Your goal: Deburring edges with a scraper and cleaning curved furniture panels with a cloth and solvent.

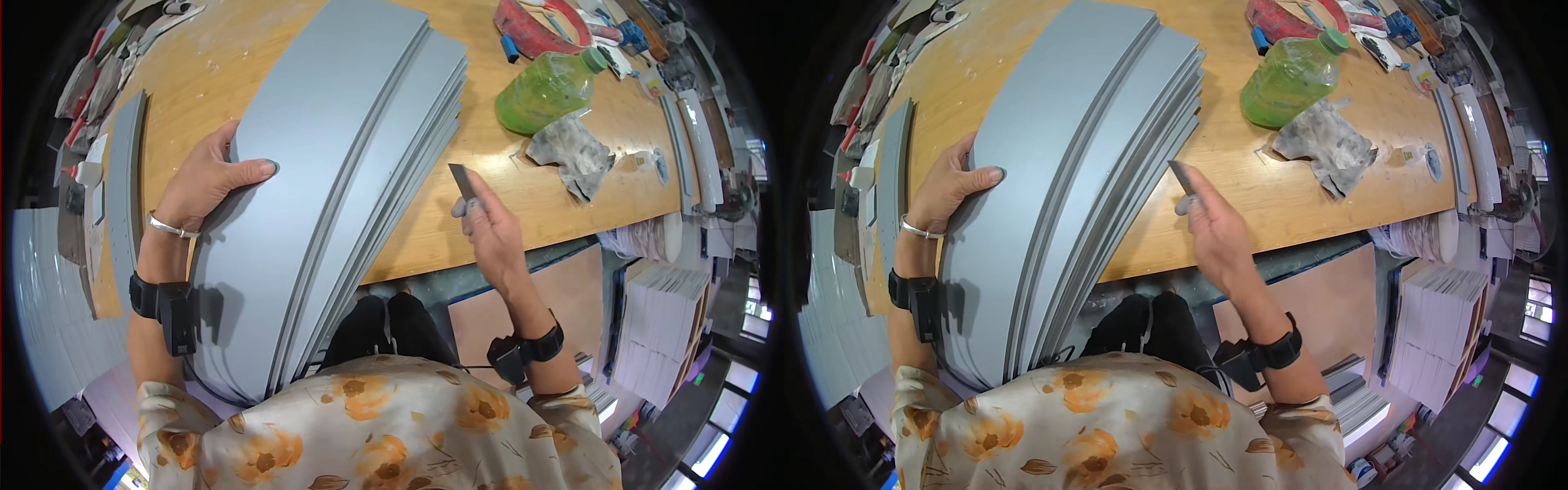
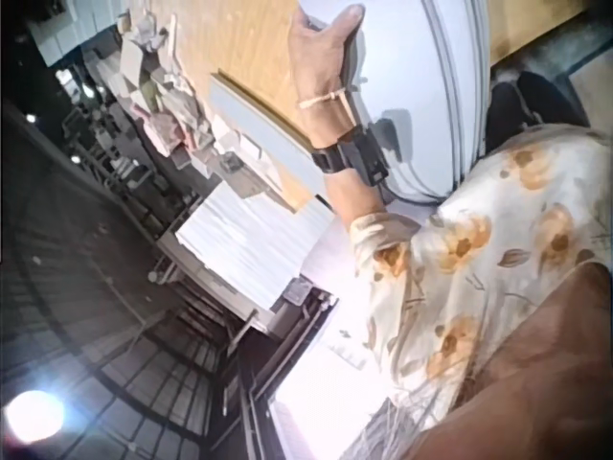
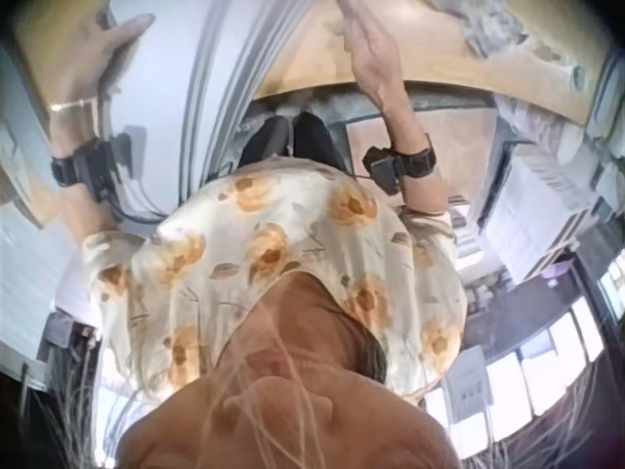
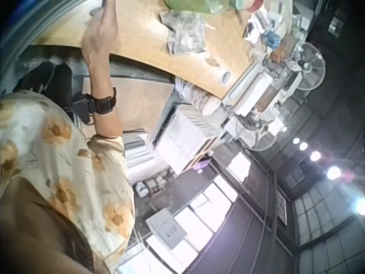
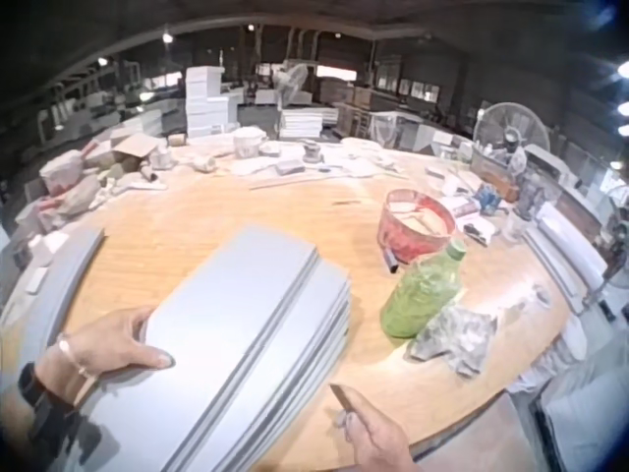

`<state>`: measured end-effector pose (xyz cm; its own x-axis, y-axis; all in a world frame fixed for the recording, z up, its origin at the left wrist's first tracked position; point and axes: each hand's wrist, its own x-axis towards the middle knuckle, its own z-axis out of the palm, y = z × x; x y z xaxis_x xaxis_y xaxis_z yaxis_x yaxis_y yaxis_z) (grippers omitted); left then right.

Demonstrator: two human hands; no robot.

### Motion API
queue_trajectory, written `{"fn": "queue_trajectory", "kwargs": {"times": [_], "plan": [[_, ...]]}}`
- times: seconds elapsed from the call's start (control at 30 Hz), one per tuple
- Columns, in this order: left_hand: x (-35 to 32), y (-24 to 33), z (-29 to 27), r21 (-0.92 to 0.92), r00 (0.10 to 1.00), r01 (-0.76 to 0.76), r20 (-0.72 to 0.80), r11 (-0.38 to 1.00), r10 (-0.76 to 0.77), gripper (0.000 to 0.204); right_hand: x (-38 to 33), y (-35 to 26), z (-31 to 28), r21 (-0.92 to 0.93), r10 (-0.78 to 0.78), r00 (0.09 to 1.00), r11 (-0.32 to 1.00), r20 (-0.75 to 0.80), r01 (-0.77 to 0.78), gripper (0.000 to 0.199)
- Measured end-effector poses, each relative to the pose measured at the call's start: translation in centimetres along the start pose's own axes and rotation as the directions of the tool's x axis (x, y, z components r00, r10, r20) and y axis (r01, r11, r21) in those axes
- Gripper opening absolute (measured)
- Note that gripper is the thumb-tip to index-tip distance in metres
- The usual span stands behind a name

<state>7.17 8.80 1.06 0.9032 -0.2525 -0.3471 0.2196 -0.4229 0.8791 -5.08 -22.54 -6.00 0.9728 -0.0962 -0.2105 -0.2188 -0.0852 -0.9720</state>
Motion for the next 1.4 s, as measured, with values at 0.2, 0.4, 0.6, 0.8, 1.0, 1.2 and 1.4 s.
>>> {"fn": "queue_trajectory", "kwargs": {"times": [0.2,0.4,0.6,0.8,1.0,1.2,1.4], "plan": [[-1.0,1.4,1.6,-0.123,0.998,0.012,0.056,0.992,-0.005,0.075,-1.6,-2.9,3.1,-0.008,0.083,0.995,0.997,0.06,-0.082,0.04],[-0.9,1.1,1.5,-0.114,0.998,0.009,0.064,0.993,-0.002,0.074,-2.2,-2.6,4.0,-0.135,-0.053,0.997,0.99,-0.062,0.044,0.039],[-0.7,1.0,1.5,-0.157,0.996,0.034,0.086,0.987,-0.021,0.082,-2.3,-2.1,4.3,-0.302,-0.246,0.968,0.92,0.057,0.251,0.041],[-0.6,0.6,1.5,-0.147,0.997,0.023,0.082,0.989,-0.011,0.082,-2.5,-2.0,5.0,-0.377,-0.316,0.946,0.869,0.072,0.319,0.046],[-0.7,1.1,1.6,-0.157,0.996,0.029,0.09,0.987,-0.015,0.083,-2.6,-1.4,5.0,-0.504,-0.36,0.93,0.791,0.077,0.348,0.049],[-0.6,0.8,1.6,-0.151,0.997,-0.003,0.081,0.988,0.016,0.084,-3.0,-3.4,3.5,-0.626,-0.297,0.953,0.732,0.063,0.269,0.04],[-0.7,0.4,1.4,-0.172,0.995,-0.02,0.09,0.985,0.036,0.076,-1.7,-8.9,3.6,-0.809,-0.193,0.968,0.537,0.16,0.241,0.035]]}}
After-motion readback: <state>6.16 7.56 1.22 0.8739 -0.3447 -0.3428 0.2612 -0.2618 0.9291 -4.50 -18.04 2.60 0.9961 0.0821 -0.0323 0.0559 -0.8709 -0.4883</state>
